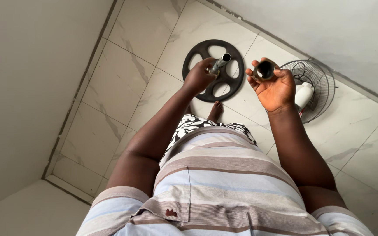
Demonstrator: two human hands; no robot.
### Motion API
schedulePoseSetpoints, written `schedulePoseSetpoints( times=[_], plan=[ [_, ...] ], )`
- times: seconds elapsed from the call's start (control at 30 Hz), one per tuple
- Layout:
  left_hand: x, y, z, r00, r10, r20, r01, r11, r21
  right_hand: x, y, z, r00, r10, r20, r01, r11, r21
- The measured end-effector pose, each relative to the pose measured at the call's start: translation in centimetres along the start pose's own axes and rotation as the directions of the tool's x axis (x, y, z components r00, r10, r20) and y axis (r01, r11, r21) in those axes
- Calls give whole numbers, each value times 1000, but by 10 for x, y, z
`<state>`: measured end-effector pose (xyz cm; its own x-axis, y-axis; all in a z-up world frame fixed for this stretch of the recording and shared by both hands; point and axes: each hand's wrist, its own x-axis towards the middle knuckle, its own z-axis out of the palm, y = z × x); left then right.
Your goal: The person assembles a ceiling fan by attaching a brass hub to the central hub of a fan blade, then securing the blade to a metal pole using a screwdriver. The person tightens the screw to fasten the blade to the pole.
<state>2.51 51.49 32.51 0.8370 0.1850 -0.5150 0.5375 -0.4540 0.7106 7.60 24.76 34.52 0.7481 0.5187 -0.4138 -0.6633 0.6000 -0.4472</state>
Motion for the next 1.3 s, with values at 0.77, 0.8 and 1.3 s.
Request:
schedulePoseSetpoints(
  times=[0.77,0.8,1.3],
  plan=[
    [63,24,-8,942,131,309,-239,908,344,53,67,-25,916,64,-397,-86,996,-37],
    [66,20,-5,946,105,307,-213,916,341,55,68,-28,912,62,-406,-88,995,-46],
    [98,-30,49,974,20,224,-11,999,-39,80,125,-94,852,0,-523,-155,955,-252]
  ],
)
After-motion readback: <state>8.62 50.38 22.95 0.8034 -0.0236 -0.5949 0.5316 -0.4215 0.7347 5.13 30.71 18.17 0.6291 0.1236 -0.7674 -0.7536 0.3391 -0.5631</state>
